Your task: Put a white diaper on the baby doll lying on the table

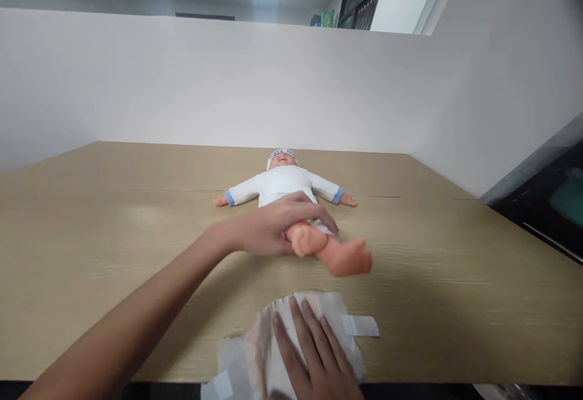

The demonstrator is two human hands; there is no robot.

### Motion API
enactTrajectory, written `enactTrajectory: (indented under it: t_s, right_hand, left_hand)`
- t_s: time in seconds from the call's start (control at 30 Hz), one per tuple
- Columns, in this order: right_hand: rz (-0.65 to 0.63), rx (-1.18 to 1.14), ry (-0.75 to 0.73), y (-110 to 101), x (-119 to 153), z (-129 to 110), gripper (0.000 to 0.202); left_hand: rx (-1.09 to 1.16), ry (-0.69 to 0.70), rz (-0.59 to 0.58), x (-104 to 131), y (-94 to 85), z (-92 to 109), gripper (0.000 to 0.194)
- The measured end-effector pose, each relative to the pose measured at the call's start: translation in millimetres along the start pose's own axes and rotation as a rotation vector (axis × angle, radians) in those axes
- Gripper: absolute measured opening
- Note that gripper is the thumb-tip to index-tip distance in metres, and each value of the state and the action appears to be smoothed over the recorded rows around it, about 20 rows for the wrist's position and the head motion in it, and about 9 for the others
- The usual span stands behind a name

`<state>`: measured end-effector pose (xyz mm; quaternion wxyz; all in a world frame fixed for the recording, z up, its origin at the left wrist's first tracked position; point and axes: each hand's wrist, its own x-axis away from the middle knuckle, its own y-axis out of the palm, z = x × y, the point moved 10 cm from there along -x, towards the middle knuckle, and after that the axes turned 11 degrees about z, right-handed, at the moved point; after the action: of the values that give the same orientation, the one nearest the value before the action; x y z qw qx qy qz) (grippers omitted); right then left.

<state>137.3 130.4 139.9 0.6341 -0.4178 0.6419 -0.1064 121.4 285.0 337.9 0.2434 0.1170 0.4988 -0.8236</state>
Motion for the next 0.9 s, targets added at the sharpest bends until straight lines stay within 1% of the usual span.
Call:
enactTrajectory:
  t_s: [0.07,0.13,0.23,0.3,0.33,0.47,0.53,0.63,0.8,0.83,0.9]
  right_hand:
    - [0.007,0.017,-0.072,6,-5,2,0.097]
    - [-0.01,0.032,-0.093,10,-11,8,0.101]
    - [-0.081,0.001,-0.146,13,-24,9,0.1]
    - [-0.136,-0.04,-0.178,14,-34,7,0.096]
    - [-0.155,-0.057,-0.17,14,-40,6,0.094]
    - [-0.213,-0.097,-0.017,20,-64,12,0.084]
    - [-0.253,-0.089,0.053,28,-76,18,0.076]
    - [-0.322,-0.07,0.105,44,-98,30,0.068]
    - [-0.424,-0.03,0.135,78,-143,60,0.066]
    - [-0.422,-0.025,0.124,84,-152,65,0.065]
    - [-0.365,-0.021,0.105,95,-170,73,0.06]
  left_hand:
    - [0.065,-0.033,0.052,-9,-23.3,-3,0.035]
    - [0.128,-0.061,0.105,-15,-42.5,-8,0.038]
    - [0.193,-0.102,0.185,-19,-63.3,-16,0.041]
    - [0.202,-0.105,0.23,-19,-71.8,-20,0.044]
    - [0.202,-0.101,0.243,-18,-74.1,-21,0.046]
    - [0.176,-0.065,0.256,-17,-75.1,-19,0.045]
    - [0.158,-0.043,0.254,-17,-74.3,-16,0.043]
    - [0.142,-0.029,0.254,-17,-74.4,-13,0.04]
    - [0.103,-0.028,0.3,-17,-80.7,-14,0.04]
    - [0.097,-0.026,0.304,-17,-81.2,-14,0.04]
    - [0.097,-0.019,0.291,-17,-80.4,-14,0.04]
